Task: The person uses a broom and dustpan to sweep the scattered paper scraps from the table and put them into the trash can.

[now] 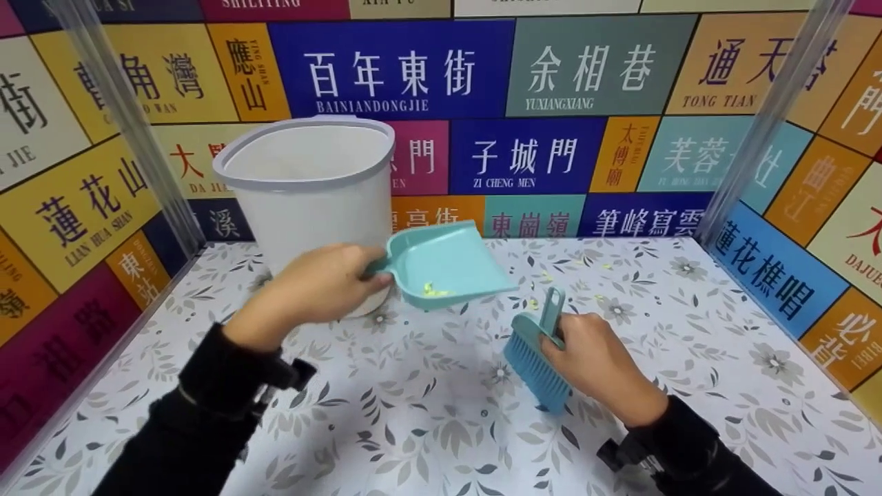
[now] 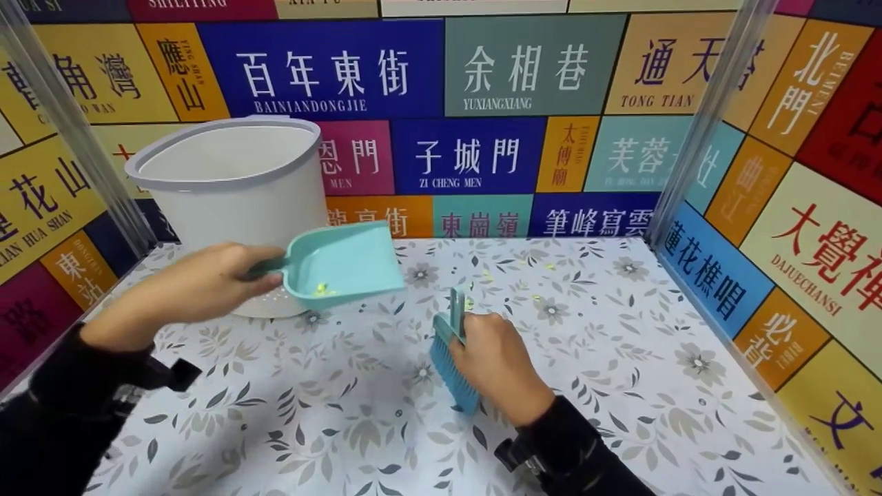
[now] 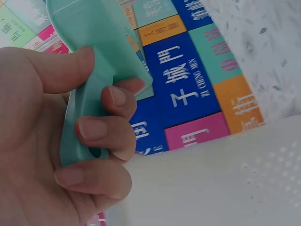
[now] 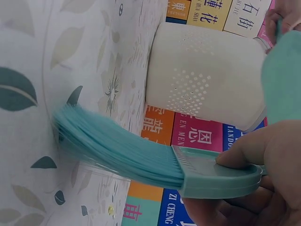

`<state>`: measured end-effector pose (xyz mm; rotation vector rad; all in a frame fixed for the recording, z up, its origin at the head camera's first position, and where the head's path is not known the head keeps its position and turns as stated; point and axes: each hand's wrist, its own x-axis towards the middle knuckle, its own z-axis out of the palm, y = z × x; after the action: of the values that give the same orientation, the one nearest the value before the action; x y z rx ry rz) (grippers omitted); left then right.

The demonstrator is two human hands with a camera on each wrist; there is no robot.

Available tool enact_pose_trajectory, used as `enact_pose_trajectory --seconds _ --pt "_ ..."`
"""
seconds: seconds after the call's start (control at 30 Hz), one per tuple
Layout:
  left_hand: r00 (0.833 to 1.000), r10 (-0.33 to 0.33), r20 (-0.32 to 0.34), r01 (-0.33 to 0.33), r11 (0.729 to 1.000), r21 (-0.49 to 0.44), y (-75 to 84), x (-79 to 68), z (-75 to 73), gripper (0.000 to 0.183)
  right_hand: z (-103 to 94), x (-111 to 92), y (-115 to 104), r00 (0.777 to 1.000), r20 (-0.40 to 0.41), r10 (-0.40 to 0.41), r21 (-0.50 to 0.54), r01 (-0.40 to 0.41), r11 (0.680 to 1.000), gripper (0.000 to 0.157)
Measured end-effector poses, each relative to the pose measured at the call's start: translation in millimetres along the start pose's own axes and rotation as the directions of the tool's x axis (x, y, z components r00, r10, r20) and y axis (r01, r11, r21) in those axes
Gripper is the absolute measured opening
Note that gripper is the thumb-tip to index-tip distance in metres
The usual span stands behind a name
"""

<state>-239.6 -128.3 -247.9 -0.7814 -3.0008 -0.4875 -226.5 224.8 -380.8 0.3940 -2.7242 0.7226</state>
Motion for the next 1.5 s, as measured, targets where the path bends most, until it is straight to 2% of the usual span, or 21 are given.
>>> enact_pose_trajectory --seconds 0.1,0.27,0.37,0.57,0.7,0.8,0.93,1.13,1.27,1.5 --pt "1.000 -0.020 0.003 0.020 1.000 -0.017 4.0 0.6 -24.2 0.038 -0.5 1.0 0.7 1.000 -0.003 -0.007 0.004 0.007 1.000 0.033" --pt "1.000 -0.027 -0.007 0.026 0.999 -0.038 7.0 2.5 -62.8 0.035 -0.7 1.7 1.6 1.000 -0.003 -0.012 0.011 0.012 1.000 0.031" --pt "0.998 -0.055 -0.013 0.055 0.998 -0.036 3.8 5.4 -85.3 0.040 -0.2 1.0 1.5 1.000 -0.002 -0.013 0.019 0.013 1.000 0.028" --pt "0.987 -0.151 -0.049 0.151 0.989 -0.002 -19.6 15.2 -123.7 0.047 2.5 -0.4 1.8 1.000 -0.021 -0.018 0.014 0.018 1.000 0.016" --pt "0.967 -0.241 -0.082 0.242 0.970 0.013 -40.5 18.1 -140.4 0.047 3.1 -0.4 1.7 1.000 -0.024 -0.013 0.007 0.013 1.000 0.012" --pt "0.938 -0.328 -0.113 0.335 0.941 0.046 -53.9 18.8 -147.3 0.043 2.8 -0.5 1.1 0.999 -0.027 -0.020 -0.005 0.020 1.000 0.017" --pt "0.898 -0.411 -0.154 0.433 0.889 0.150 -68.4 19.7 -149.6 0.038 0.8 -0.2 -0.2 0.999 -0.024 -0.025 -0.014 0.025 1.000 0.019" --pt "0.865 -0.443 -0.237 0.496 0.830 0.255 -82.3 23.9 -149.9 0.036 -0.2 1.4 1.0 1.000 -0.017 -0.013 -0.018 0.013 1.000 0.013" --pt "0.857 -0.437 -0.274 0.509 0.799 0.320 -89.3 27.6 -148.4 0.031 0.9 1.9 0.7 1.000 -0.012 -0.002 -0.015 0.002 1.000 0.012" --pt "0.865 -0.395 -0.310 0.500 0.733 0.460 -92.4 30.6 -145.8 0.025 3.0 1.0 1.2 1.000 -0.021 -0.018 -0.008 0.018 1.000 0.012"
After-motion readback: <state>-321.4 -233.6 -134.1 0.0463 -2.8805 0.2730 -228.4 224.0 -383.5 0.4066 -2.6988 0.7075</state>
